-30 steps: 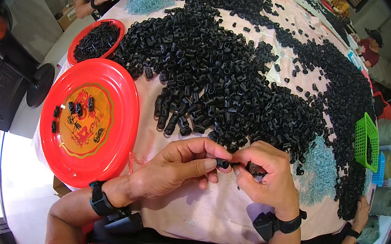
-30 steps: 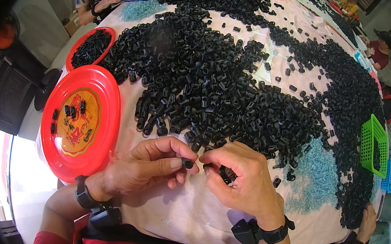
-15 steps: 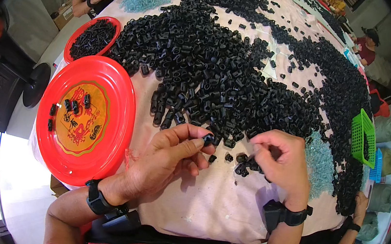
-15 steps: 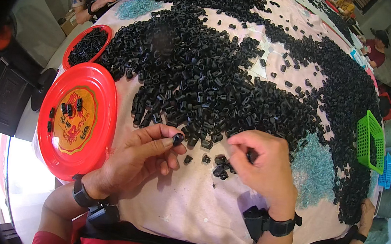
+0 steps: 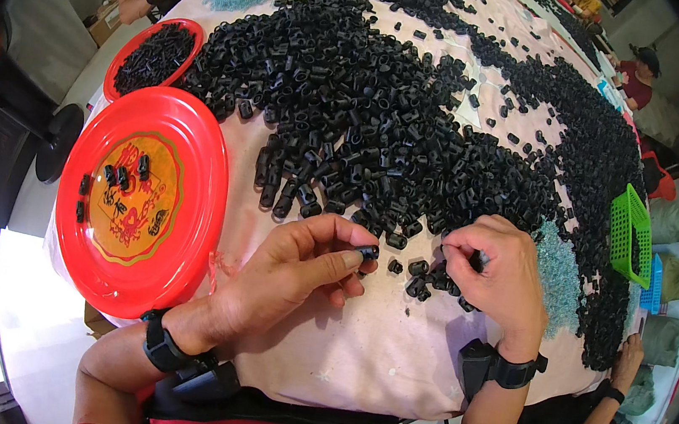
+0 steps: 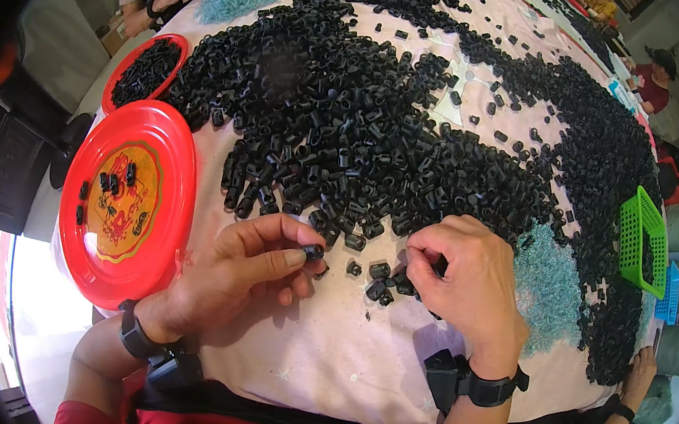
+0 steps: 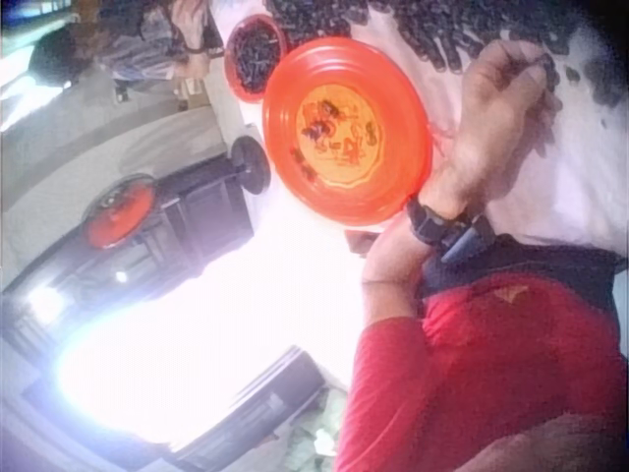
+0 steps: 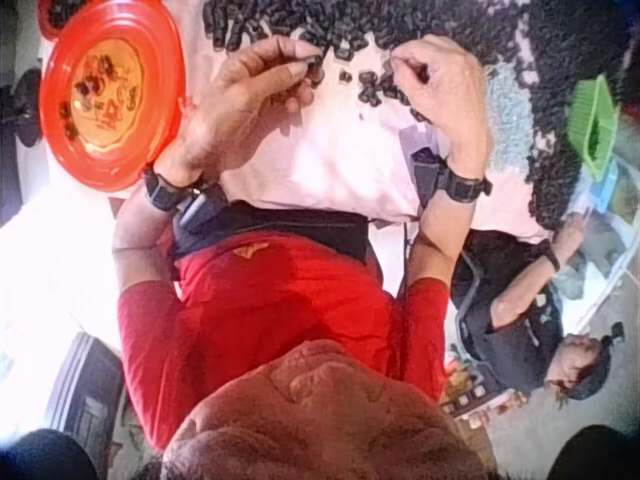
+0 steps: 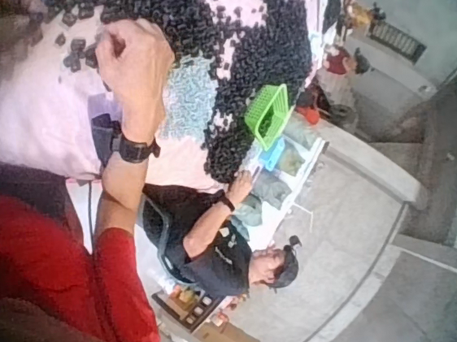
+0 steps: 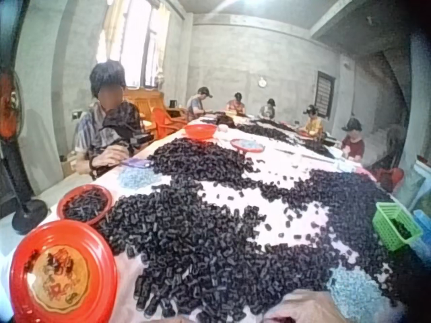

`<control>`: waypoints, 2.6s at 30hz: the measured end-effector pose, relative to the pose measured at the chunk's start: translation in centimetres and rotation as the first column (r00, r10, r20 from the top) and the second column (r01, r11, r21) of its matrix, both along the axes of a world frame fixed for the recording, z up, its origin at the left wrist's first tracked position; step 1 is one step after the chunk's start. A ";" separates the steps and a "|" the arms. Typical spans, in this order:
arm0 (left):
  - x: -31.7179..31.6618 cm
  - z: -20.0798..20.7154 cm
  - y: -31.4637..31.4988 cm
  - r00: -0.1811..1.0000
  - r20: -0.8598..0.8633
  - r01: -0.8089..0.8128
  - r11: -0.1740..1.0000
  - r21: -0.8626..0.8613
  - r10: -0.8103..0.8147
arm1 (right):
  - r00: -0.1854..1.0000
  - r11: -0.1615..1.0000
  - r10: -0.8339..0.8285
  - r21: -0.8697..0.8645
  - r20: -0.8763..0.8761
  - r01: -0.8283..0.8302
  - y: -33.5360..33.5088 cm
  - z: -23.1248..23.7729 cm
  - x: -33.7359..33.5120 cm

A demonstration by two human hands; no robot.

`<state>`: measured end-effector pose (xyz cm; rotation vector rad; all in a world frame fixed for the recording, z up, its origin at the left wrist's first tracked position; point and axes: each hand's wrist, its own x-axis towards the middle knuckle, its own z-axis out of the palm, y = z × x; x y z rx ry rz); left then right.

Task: Manually inspecting and sorting small black components into a red plate at a communal table.

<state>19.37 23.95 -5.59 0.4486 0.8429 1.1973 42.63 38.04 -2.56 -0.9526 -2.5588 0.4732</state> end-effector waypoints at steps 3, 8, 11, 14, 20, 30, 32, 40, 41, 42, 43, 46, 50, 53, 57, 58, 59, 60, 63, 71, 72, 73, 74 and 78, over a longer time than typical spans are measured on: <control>-0.1 0.1 0.2 1.000 0.016 0.009 1.000 -0.028 -0.008 | 0.998 0.999 -0.050 -0.013 0.026 0.050 0.2 0.8 1.0; -0.3 -0.1 0.3 1.000 0.012 0.012 1.000 -0.024 -0.012 | 0.987 0.991 -0.076 -0.096 0.141 0.090 0.3 1.3 1.7; -0.3 0.1 0.3 1.000 0.008 0.016 0.999 -0.036 -0.016 | 0.984 0.997 -0.053 -0.039 0.171 0.061 0.0 1.2 1.7; -0.4 0.5 0.3 0.999 0.026 0.026 0.999 -0.043 -0.025 | 0.975 0.998 -0.067 0.010 0.214 0.067 -0.1 1.3 1.7; -0.5 -0.1 0.4 0.991 0.122 0.052 0.999 -0.003 -0.052 | 0.998 0.997 -0.027 0.075 0.061 0.023 -0.3 0.7 0.8; -0.6 0.1 0.3 0.981 0.053 0.183 0.981 0.057 -0.186 | 0.994 0.999 -0.002 -0.036 -0.105 -0.002 -1.0 0.4 -0.7; -0.5 0.0 0.4 0.985 0.006 0.173 0.983 0.066 -0.173 | 0.983 0.993 -0.036 -0.113 -0.178 0.016 -1.1 0.4 -0.9; -0.2 0.2 0.4 0.990 -0.020 0.139 0.989 0.052 -0.138 | 0.940 0.901 0.010 -0.405 -0.341 -0.156 -2.9 1.4 -1.7; -0.1 0.1 0.4 0.990 -0.034 0.138 0.988 0.065 -0.136 | 0.944 0.907 0.060 -0.378 -0.325 -0.187 -3.0 1.3 -1.9; -0.1 0.0 0.4 0.990 -0.049 0.137 0.988 0.078 -0.133 | 0.943 0.906 0.061 -0.379 -0.326 -0.190 -3.2 1.0 -2.1; -0.1 0.0 0.5 0.990 -0.048 0.137 0.987 0.078 -0.133 | 0.943 0.899 0.081 -0.385 -0.324 -0.209 -3.4 0.9 -2.2; 0.0 -0.1 0.5 0.987 -0.071 0.151 0.986 0.075 -0.146 | 0.947 0.893 0.102 -0.391 -0.305 -0.222 -3.6 1.1 -2.3; 0.0 -0.2 0.6 0.983 -0.110 0.153 0.986 0.069 -0.145 | 0.939 0.944 0.167 -0.226 -0.301 -0.241 -3.2 0.6 -2.5; 0.0 -0.2 0.5 0.986 -0.103 0.140 0.988 0.059 -0.133 | 0.929 0.958 0.200 -0.138 -0.311 -0.252 -3.1 0.6 -2.6; 0.0 0.0 0.5 0.990 -0.071 0.123 0.991 0.049 -0.120 | 0.922 0.965 0.220 -0.066 -0.320 -0.253 -3.3 0.7 -2.8; 0.0 0.0 0.5 0.990 -0.071 0.124 0.991 0.050 -0.120 | 0.922 0.965 0.220 -0.065 -0.319 -0.253 -3.5 0.7 -3.0; -0.1 -0.1 0.6 0.989 -0.080 0.133 0.989 0.058 -0.128 | 0.915 0.963 0.242 -0.038 -0.323 -0.267 -3.6 0.9 -3.1; -0.1 -0.3 0.6 0.987 -0.088 0.143 0.988 0.067 -0.136 | 0.908 0.959 0.263 -0.010 -0.326 -0.282 -3.7 1.0 -3.3; -0.4 -0.5 0.6 0.990 -0.003 0.140 0.989 0.037 -0.140 | 0.924 0.974 0.186 -0.061 -0.333 -0.218 -4.1 1.0 -3.5; -0.2 0.0 0.4 0.986 0.101 0.136 0.991 -0.001 -0.135 | 0.881 0.958 0.277 0.045 -0.383 -0.282 -3.7 0.3 -3.6; -0.1 -0.2 0.3 0.983 0.100 0.153 0.988 0.004 -0.153 | 0.888 0.957 0.287 0.073 -0.358 -0.280 -3.7 0.4 -3.6; -0.3 -0.4 0.2 0.981 0.129 0.147 0.989 0.012 -0.147 | 0.887 0.966 0.248 0.033 -0.389 -0.256 -3.9 0.2 -3.8; 0.0 -1.0 0.4 0.977 0.165 0.133 0.990 0.041 -0.138 | 0.876 0.961 0.265 0.039 -0.403 -0.273 -4.1 0.2 -3.6; 0.4 -1.9 0.7 0.986 0.105 0.120 0.986 0.112 -0.131 | 0.929 0.958 0.062 -0.240 -0.365 -0.158 -4.6 0.3 -3.2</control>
